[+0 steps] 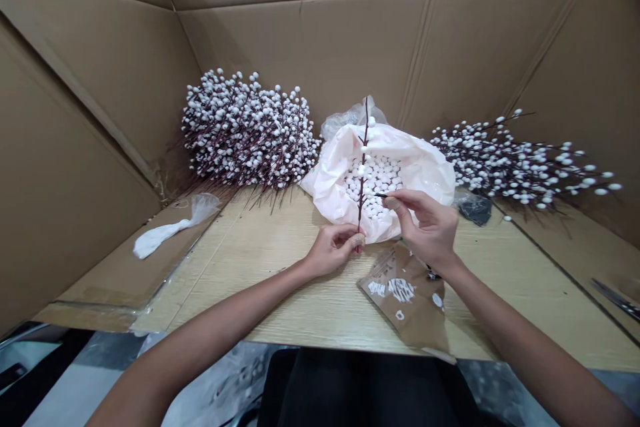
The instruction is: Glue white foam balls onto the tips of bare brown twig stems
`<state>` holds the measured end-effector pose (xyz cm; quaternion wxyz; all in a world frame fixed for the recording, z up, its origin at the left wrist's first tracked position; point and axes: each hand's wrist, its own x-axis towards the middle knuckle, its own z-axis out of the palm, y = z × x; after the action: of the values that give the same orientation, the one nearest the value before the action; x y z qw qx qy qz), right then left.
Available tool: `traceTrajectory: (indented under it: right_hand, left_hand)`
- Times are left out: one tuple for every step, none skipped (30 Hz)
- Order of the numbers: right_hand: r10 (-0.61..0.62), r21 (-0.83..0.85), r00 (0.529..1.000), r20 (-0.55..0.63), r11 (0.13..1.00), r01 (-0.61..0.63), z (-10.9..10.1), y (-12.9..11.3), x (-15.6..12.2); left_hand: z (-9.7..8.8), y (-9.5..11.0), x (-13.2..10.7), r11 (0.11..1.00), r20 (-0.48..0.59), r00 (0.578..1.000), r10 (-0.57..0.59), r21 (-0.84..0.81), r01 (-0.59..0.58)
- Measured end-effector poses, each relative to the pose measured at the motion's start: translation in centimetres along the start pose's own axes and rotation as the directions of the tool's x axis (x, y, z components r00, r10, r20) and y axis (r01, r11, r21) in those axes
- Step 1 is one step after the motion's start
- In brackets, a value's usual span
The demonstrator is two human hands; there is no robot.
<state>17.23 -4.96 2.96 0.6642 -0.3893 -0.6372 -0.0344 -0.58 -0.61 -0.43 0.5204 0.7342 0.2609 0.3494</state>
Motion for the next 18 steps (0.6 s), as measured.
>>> traceTrajectory:
  right_hand:
    - [0.026,0.028,0.999,-0.020,0.999,-0.026,-0.1,-0.1,0.1]
    - [0.055,0.061,0.998,-0.043,0.997,-0.052,-0.2,-0.1,0.3]
    - [0.083,0.094,0.994,-0.069,0.993,-0.076,-0.4,-0.2,0.5]
    - [0.110,0.124,0.989,-0.098,0.988,-0.097,-0.5,-0.2,0.8]
    - [0.134,0.150,0.983,-0.127,0.982,-0.115,-0.6,-0.2,1.0]
    - [0.152,0.172,0.976,-0.154,0.977,-0.125,-0.7,-0.2,1.3]
    - [0.164,0.186,0.970,-0.177,0.974,-0.131,-0.8,-0.2,1.5]
    - [0.171,0.194,0.966,-0.195,0.972,-0.133,-0.9,-0.1,1.7]
    - [0.174,0.197,0.962,-0.208,0.971,-0.133,-1.0,-0.1,1.9]
    - [0.175,0.196,0.961,-0.216,0.972,-0.133,-1.1,0.0,2.0]
    - [0.178,0.189,0.960,-0.218,0.972,-0.137,-1.2,0.1,2.1]
    - [0.180,0.178,0.960,-0.216,0.974,-0.143,-1.2,0.2,2.1]
    - [0.182,0.166,0.961,-0.208,0.975,-0.149,-1.2,0.4,2.1]
    - [0.182,0.153,0.963,-0.198,0.976,-0.153,-1.2,0.5,2.0]
    - [0.180,0.139,0.966,-0.187,0.978,-0.155,-1.2,0.7,1.9]
    - [0.173,0.126,0.969,-0.175,0.980,-0.153,-1.1,0.8,1.7]
    - [0.161,0.115,0.972,-0.168,0.983,-0.143,-1.1,0.9,1.6]
    - [0.148,0.106,0.975,-0.165,0.986,-0.132,-1.0,1.1,1.5]
  left_hand:
    - [0.0,0.0,0.0,1.000,0.002,1.000,0.004,0.004,-0.004]
    - [0.0,0.1,0.0,1.000,0.004,1.000,0.007,0.006,-0.007]
    - [0.0,0.1,0.0,1.000,0.006,1.000,0.009,0.008,-0.009]
    - [0.0,0.1,0.0,1.000,0.009,1.000,0.011,0.011,-0.011]
    - [-0.1,0.1,-0.1,1.000,0.012,1.000,0.014,0.014,-0.014]
    - [-0.1,0.1,-0.1,1.000,0.018,1.000,0.017,0.020,-0.017]
    - [-0.1,0.1,-0.1,0.999,0.028,0.999,0.021,0.030,-0.021]
    - [-0.1,0.1,-0.1,0.999,0.038,0.999,0.024,0.038,-0.026]
    - [-0.2,0.1,-0.1,0.999,0.046,0.999,0.027,0.043,-0.029]
    - [-0.2,0.1,-0.1,0.998,0.056,0.998,0.028,0.047,-0.030]
    - [-0.2,0.1,-0.2,0.998,0.066,0.997,0.028,0.049,-0.031]
    - [-0.3,0.1,-0.2,0.998,0.073,0.997,0.027,0.050,-0.031]
    - [-0.3,0.1,-0.2,0.998,0.077,0.997,0.025,0.049,-0.029]
    - [-0.3,0.1,-0.2,0.998,0.081,0.996,0.021,0.050,-0.025]
    - [-0.3,0.2,-0.2,0.998,0.083,0.996,0.018,0.052,-0.023]
    - [-0.3,0.2,-0.2,0.998,0.083,0.996,0.015,0.054,-0.020]
    - [-0.3,0.3,-0.2,0.998,0.083,0.996,0.013,0.056,-0.018]
    - [-0.3,0.3,-0.2,0.998,0.086,0.996,0.012,0.061,-0.017]
